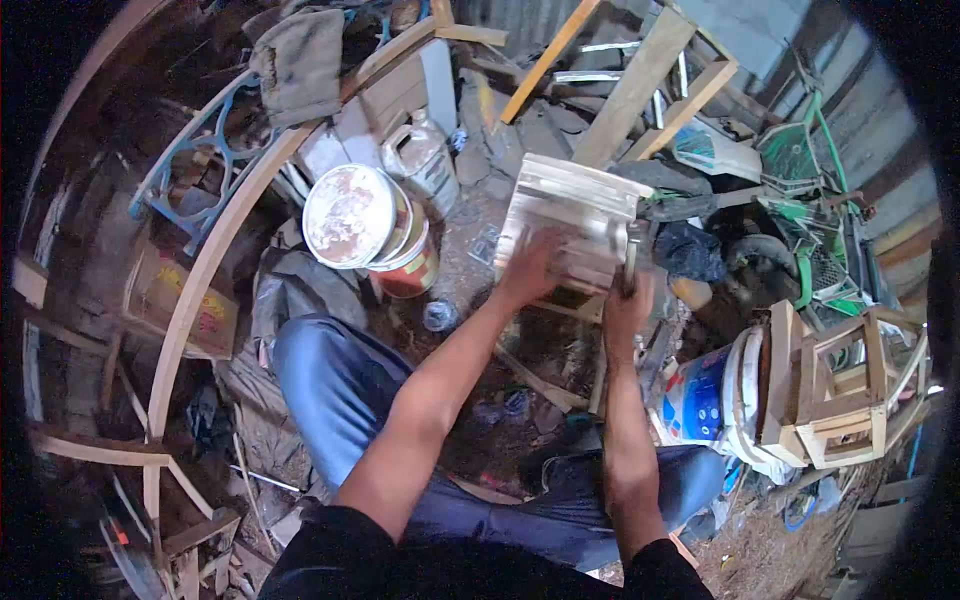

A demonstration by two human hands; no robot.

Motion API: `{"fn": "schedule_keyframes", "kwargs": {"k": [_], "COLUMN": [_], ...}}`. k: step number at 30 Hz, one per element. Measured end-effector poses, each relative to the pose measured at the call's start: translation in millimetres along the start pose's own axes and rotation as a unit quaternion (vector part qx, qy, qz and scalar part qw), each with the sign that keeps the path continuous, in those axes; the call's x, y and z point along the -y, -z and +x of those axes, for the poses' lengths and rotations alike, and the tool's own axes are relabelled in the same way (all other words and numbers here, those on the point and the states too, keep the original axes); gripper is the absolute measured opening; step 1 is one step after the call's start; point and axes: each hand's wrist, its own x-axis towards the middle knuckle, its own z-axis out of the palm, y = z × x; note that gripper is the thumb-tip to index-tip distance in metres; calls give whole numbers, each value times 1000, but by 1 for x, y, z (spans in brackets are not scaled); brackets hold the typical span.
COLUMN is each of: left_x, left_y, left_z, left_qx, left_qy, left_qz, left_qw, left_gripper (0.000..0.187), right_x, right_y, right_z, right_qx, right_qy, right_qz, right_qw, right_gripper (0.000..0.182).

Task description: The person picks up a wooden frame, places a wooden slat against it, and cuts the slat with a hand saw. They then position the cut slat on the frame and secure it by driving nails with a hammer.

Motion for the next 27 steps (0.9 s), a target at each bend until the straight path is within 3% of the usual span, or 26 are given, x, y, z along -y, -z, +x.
{"fn": "schedule_keyframes", "kwargs": {"k": [1,2,3,4,6,7,8,9,12,14,15,18,23,25,26,27], "left_x": [12,37,46,54,89,86,125,148,175,175,178,189,190,192,191,191], "left_y": [10,9,27,48,65,86,64,52,43,32,23,-10,-32,-36,-38,-38], "left_z": [-14,-29,-48,-65,-106,-120,-143,-160,-190,-184,-183,-187,-191,-199,-203,-206], "left_qx": [-61,-169,-196,-225,-70,-22,-53,-53,-2,179,185,250,261,169,172,146], "left_qy": [62,99,115,125,382,369,413,413,395,379,381,348,368,286,289,225], "left_qz": [-85,-222,-141,-61,-84,55,41,43,-66,-45,-46,148,145,99,95,108], "left_qw": [993,955,964,964,918,928,908,908,917,907,905,891,881,938,937,957], "left_gripper": [47,21,11,5,14,18,17,17,14,17,17,28,26,25,25,24], "right_x": [15,33,43,47,72,90,101,87,72,63,62,58,61,59,53,46], "right_y": [-5,-9,-20,-43,-72,-77,-80,-100,-131,-151,-161,-190,-225,-227,-232,-238], "right_z": [-4,-12,-27,-48,-91,-107,-121,-143,-172,-185,-190,-205,-223,-218,-223,-228], "right_qx": [36,103,194,132,204,280,354,382,468,480,482,483,477,517,521,487], "right_qy": [-12,-14,-21,88,59,-23,-104,-77,-133,-206,-212,-209,-261,-255,-257,-244], "right_qz": [58,111,87,153,291,253,212,170,105,122,120,160,120,76,72,104], "right_qw": [998,988,977,975,933,926,905,905,868,844,842,835,831,814,811,832], "right_gripper": [21,23,21,23,25,24,24,26,23,22,22,26,31,36,36,36]}}
